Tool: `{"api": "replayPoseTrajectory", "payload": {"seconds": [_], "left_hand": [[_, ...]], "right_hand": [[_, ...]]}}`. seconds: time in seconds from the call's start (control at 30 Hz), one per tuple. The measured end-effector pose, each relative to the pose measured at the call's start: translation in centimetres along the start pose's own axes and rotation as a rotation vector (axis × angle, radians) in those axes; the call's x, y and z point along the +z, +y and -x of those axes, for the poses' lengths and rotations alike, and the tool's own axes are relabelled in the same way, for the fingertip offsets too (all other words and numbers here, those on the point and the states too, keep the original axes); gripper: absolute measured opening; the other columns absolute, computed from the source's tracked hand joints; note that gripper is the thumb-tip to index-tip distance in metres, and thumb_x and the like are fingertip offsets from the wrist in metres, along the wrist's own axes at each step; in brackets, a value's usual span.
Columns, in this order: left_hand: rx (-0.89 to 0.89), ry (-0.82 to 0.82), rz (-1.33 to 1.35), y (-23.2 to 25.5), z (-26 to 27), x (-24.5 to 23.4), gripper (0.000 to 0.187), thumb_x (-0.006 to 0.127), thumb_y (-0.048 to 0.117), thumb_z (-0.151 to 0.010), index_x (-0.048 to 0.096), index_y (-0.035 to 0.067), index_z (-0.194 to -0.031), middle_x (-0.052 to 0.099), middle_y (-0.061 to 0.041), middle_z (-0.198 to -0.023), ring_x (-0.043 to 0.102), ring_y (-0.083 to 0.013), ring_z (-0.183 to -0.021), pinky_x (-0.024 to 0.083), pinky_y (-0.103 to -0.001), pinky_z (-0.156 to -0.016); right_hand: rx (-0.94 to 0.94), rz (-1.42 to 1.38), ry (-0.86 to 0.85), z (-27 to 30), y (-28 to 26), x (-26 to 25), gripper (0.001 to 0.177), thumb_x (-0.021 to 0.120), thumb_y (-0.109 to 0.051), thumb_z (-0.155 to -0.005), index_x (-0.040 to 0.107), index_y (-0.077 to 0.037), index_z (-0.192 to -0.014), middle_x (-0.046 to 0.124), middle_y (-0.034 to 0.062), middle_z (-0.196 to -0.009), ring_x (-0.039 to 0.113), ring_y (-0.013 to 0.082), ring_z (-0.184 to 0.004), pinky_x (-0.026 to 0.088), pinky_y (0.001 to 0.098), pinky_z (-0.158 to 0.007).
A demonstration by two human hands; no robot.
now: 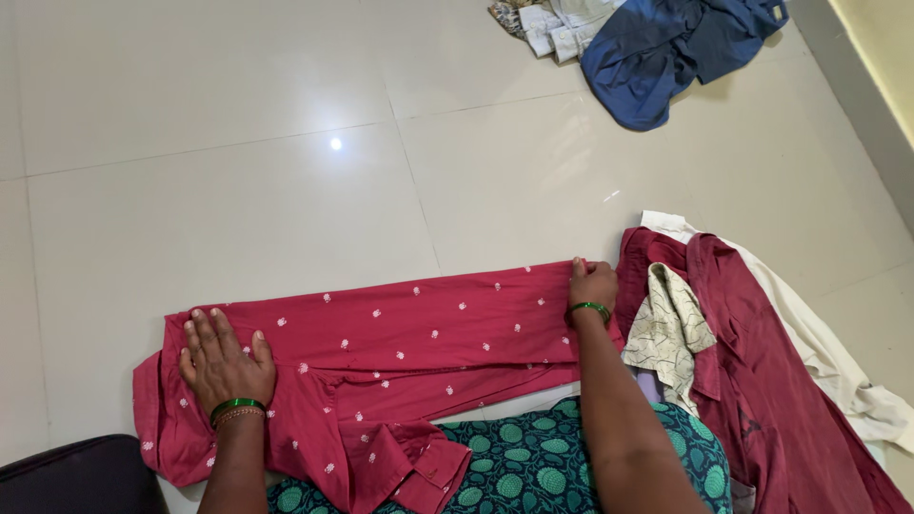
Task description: The person folds a pink patterned shirt by smoothing it out and bringing the sides and sleeves inward on the floor.
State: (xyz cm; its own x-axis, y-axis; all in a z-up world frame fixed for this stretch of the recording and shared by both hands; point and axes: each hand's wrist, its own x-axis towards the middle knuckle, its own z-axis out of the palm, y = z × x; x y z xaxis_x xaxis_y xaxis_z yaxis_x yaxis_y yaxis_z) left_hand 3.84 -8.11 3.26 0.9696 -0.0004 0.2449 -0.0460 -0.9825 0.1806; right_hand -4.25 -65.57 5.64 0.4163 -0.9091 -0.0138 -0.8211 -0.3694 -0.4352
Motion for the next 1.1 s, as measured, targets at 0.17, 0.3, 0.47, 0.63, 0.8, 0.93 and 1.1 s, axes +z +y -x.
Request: {"api": "replayPoseTrajectory", "payload": {"seconds": [0.17, 0.3, 0.47, 0.63, 0.8, 0.93, 1.1], "left_hand": [[-0.013, -0.024, 0.005, 0.3, -0.2, -0.3, 0.073, 0.048, 0.043, -0.103, 0.040, 0.000, -0.162, 0.033, -0.024, -0.171, 0.028, -0.0353, -0.159, 0.022, -0.054, -0.124], [-0.015, -0.032, 0.004, 0.5, -0.3, -0.6, 0.074, 0.047, 0.044, -0.103, 0.038, 0.001, -0.163, 0.032, -0.024, -0.170, 0.028, -0.0354, -0.158, 0.022, -0.053, -0.124], [-0.023, -0.031, 0.015, 0.5, -0.3, -0.7, 0.075, 0.048, 0.044, -0.101, 0.037, 0.002, -0.162, 0.032, -0.024, -0.169, 0.028, -0.0352, -0.157, 0.022, -0.053, -0.123], [-0.039, -0.035, -0.007, 0.7, -0.5, -1.0, 0.076, 0.049, 0.044, -0.099, 0.036, 0.003, -0.161, 0.032, -0.022, -0.169, 0.028, -0.0340, -0.157, 0.022, -0.053, -0.123], [-0.047, -0.018, 0.014, 0.6, -0.5, -0.9, 0.075, 0.050, 0.044, -0.099, 0.037, 0.002, -0.160, 0.031, -0.022, -0.168, 0.028, -0.0340, -0.156, 0.022, -0.053, -0.122], [-0.058, -0.042, 0.024, 0.6, -0.5, -0.7, 0.074, 0.050, 0.043, -0.100, 0.037, 0.001, -0.159, 0.031, -0.022, -0.168, 0.028, -0.0340, -0.156, 0.022, -0.053, -0.122], [-0.065, -0.039, 0.038, 0.8, -0.6, -1.2, 0.074, 0.051, 0.042, -0.100, 0.037, 0.001, -0.159, 0.030, -0.022, -0.168, 0.027, -0.0335, -0.156, 0.021, -0.052, -0.123]], "right_hand": [[-0.123, 0.123, 0.133, 0.4, -0.2, 1.2, 0.024, 0.063, -0.032, -0.098, 0.066, -0.008, -0.097, 0.072, 0.0161, -0.103, 0.069, 0.0396, -0.095, 0.054, 0.0538, -0.077], [-0.218, 0.304, 0.056, 0.2, 0.5, 1.9, 0.025, 0.047, -0.032, -0.108, 0.055, -0.009, -0.112, 0.071, 0.0187, -0.105, 0.069, 0.0448, -0.087, 0.052, 0.0578, -0.073], [-0.293, 0.370, -0.046, -1.0, 1.2, 1.8, 0.025, 0.041, -0.034, -0.112, 0.054, -0.013, -0.116, 0.072, 0.0185, -0.103, 0.069, 0.0455, -0.088, 0.052, 0.0585, -0.075], [-0.372, 0.357, -0.020, -1.2, 1.7, 1.6, 0.023, 0.045, -0.035, -0.109, 0.056, -0.016, -0.116, 0.072, 0.0169, -0.104, 0.069, 0.0461, -0.091, 0.051, 0.0594, -0.075], [-0.250, 0.341, -0.130, -0.6, -0.5, -0.4, 0.029, 0.050, -0.036, -0.109, 0.058, -0.011, -0.119, 0.071, 0.0211, -0.107, 0.067, 0.0460, -0.099, 0.051, 0.0573, -0.085], [-0.359, 0.143, 0.157, 2.9, -4.1, -0.6, 0.047, 0.067, -0.026, -0.095, 0.058, 0.001, -0.131, 0.066, 0.0264, -0.121, 0.062, 0.0430, -0.109, 0.050, 0.0531, -0.089], [-0.846, 0.050, -0.329, 12.8, -10.3, 3.1, 0.067, 0.063, -0.028, -0.093, 0.044, 0.003, -0.149, 0.059, 0.0227, -0.134, 0.051, 0.0379, -0.131, 0.036, 0.0504, -0.115]]}}
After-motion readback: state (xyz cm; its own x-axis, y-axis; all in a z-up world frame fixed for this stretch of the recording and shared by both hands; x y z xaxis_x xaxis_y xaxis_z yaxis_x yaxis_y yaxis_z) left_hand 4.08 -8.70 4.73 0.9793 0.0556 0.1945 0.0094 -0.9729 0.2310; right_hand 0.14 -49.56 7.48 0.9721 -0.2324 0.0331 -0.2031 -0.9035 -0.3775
